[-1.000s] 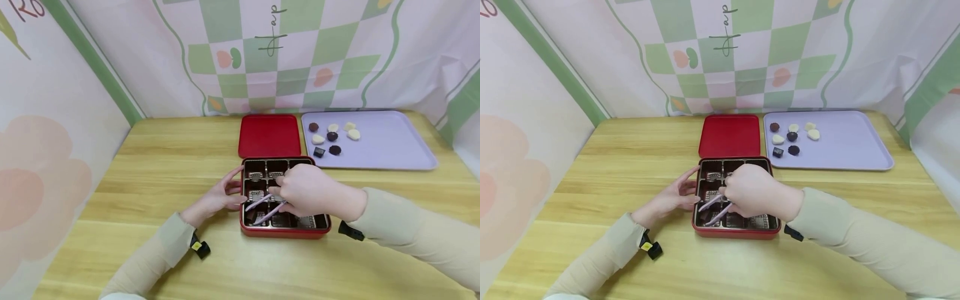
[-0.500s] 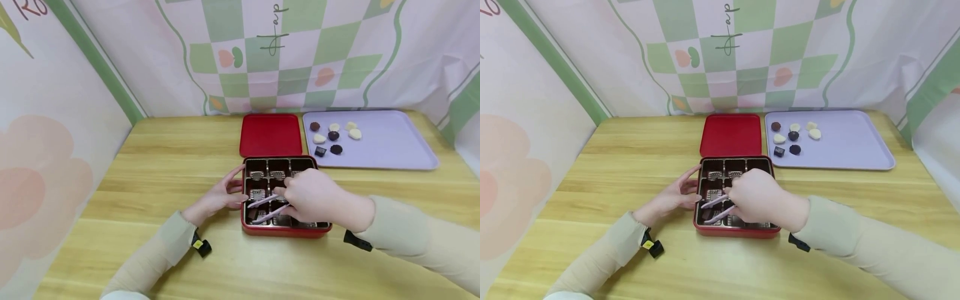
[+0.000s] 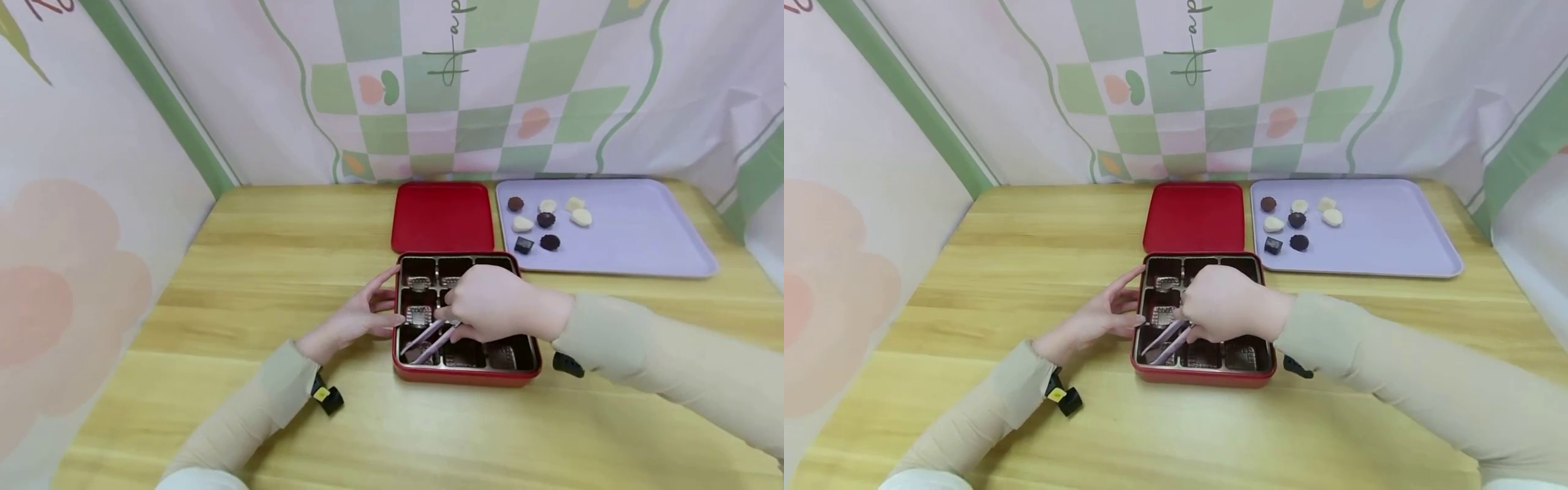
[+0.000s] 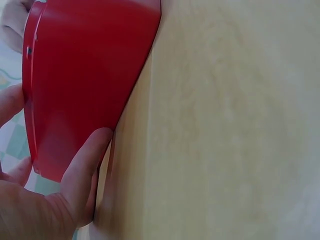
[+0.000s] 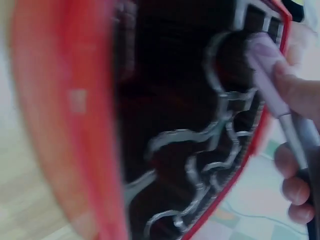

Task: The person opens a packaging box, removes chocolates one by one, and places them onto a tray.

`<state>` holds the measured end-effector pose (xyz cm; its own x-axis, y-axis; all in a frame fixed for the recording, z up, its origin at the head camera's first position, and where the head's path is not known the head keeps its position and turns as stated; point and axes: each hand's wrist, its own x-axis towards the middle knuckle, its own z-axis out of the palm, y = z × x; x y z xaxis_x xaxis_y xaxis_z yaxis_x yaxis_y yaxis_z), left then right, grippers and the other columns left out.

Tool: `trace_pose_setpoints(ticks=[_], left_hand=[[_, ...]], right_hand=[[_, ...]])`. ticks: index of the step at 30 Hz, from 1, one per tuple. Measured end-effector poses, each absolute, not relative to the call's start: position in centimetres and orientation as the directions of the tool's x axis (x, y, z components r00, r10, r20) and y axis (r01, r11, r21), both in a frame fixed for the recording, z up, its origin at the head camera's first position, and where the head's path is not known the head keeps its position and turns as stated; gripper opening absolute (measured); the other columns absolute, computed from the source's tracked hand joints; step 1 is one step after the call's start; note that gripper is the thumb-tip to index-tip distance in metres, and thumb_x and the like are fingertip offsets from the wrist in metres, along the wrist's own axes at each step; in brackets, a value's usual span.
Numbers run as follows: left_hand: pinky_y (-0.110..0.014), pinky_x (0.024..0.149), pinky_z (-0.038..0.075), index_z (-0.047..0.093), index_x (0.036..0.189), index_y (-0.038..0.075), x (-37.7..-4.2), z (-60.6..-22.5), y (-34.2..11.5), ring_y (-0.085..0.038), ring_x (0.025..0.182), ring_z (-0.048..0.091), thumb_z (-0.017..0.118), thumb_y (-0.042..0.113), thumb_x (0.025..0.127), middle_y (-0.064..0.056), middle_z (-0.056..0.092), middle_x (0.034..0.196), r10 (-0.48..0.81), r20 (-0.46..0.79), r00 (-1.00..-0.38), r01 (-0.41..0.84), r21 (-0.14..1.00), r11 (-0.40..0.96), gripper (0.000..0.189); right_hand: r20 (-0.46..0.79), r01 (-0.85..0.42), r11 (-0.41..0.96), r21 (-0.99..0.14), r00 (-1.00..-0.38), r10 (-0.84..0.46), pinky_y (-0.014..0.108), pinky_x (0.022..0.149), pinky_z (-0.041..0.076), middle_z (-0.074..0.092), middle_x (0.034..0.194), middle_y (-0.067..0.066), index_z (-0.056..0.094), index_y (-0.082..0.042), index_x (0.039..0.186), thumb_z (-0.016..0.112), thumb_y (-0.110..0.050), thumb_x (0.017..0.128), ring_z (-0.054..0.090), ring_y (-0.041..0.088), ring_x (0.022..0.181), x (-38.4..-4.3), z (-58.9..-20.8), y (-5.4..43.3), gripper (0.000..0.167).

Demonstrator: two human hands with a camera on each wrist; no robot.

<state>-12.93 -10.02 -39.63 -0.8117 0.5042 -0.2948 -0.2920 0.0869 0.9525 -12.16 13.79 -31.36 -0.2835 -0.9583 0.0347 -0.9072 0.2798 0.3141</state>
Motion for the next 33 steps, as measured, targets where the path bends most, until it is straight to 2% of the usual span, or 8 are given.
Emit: trace_pose_setpoints(ticks=[7, 12, 17, 21, 26, 33], left_hand=[[-0.044, 0.083, 0.058, 0.019, 0.151, 0.031, -12.9, -39.5, -10.1, -0.038, 0.131, 0.039, 0.062, -0.008, 0.084, -0.024, 0.033, 0.144, 0.503, -0.317, -0.804, -0.308, 0.946, 0.104, 0.089], [-0.045, 0.083, 0.058, 0.018, 0.151, 0.03, -12.7, -39.5, -10.2, -0.04, 0.131, 0.038, 0.062, -0.007, 0.084, -0.025, 0.032, 0.145, 0.505, -0.315, -0.804, -0.303, 0.947, 0.109, 0.088], [-0.044, 0.083, 0.057, 0.019, 0.151, 0.03, -12.6, -39.3, -10.1, -0.039, 0.132, 0.037, 0.062, -0.007, 0.085, -0.025, 0.031, 0.145, 0.502, -0.324, -0.802, -0.309, 0.944, 0.115, 0.087], [-0.043, 0.083, 0.058, 0.019, 0.151, 0.031, -12.6, -39.1, -10.0, -0.038, 0.131, 0.037, 0.062, -0.007, 0.084, -0.024, 0.031, 0.145, 0.499, -0.328, -0.802, -0.309, 0.943, 0.122, 0.088], [-0.044, 0.083, 0.058, 0.018, 0.151, 0.03, -12.7, -38.9, -9.9, -0.04, 0.131, 0.037, 0.061, -0.008, 0.085, -0.025, 0.03, 0.145, 0.502, -0.317, -0.805, -0.301, 0.947, 0.115, 0.087], [-0.044, 0.081, 0.058, 0.019, 0.151, 0.031, -12.8, -39.2, -9.9, -0.039, 0.131, 0.038, 0.061, -0.008, 0.084, -0.024, 0.031, 0.144, 0.496, -0.315, -0.809, -0.298, 0.947, 0.116, 0.088]], right_hand=[[0.065, -0.934, 0.231, 0.271, -0.222, -0.973, 0.028, 0.045, 0.046, 0.061, 0.065, -0.009, 0.072, -0.022, 0.094, 0.072, -0.046, 0.078, 0.057, 0.01, 0.054, -13.0, -32.3, 14.3, 0.029], [0.133, -0.952, 0.226, 0.207, -0.202, -0.97, 0.025, 0.047, 0.046, 0.061, 0.066, -0.011, 0.073, -0.022, 0.097, 0.074, -0.044, 0.077, 0.058, 0.007, 0.056, -13.5, -33.0, 14.8, 0.03], [0.218, -0.964, 0.225, 0.143, -0.192, -0.957, 0.022, 0.046, 0.045, 0.056, 0.065, -0.012, 0.074, -0.022, 0.099, 0.074, -0.043, 0.076, 0.053, 0.003, 0.053, -14.0, -34.0, 16.0, 0.031], [0.259, -0.969, 0.204, 0.137, -0.163, -0.952, 0.022, 0.045, 0.044, 0.054, 0.064, -0.011, 0.074, -0.02, 0.097, 0.074, -0.043, 0.076, 0.051, 0.004, 0.051, -14.3, -34.4, 16.5, 0.031], [0.286, -0.973, 0.173, 0.156, -0.123, -0.95, 0.023, 0.046, 0.047, 0.057, 0.065, -0.01, 0.073, -0.019, 0.096, 0.075, -0.042, 0.076, 0.054, 0.005, 0.054, -14.8, -34.1, 16.7, 0.031], [0.348, -0.979, 0.166, 0.119, -0.115, -0.93, 0.021, 0.045, 0.044, 0.058, 0.065, -0.01, 0.073, -0.018, 0.096, 0.076, -0.037, 0.074, 0.051, 0.005, 0.052, -14.8, -34.3, 17.4, 0.029]])
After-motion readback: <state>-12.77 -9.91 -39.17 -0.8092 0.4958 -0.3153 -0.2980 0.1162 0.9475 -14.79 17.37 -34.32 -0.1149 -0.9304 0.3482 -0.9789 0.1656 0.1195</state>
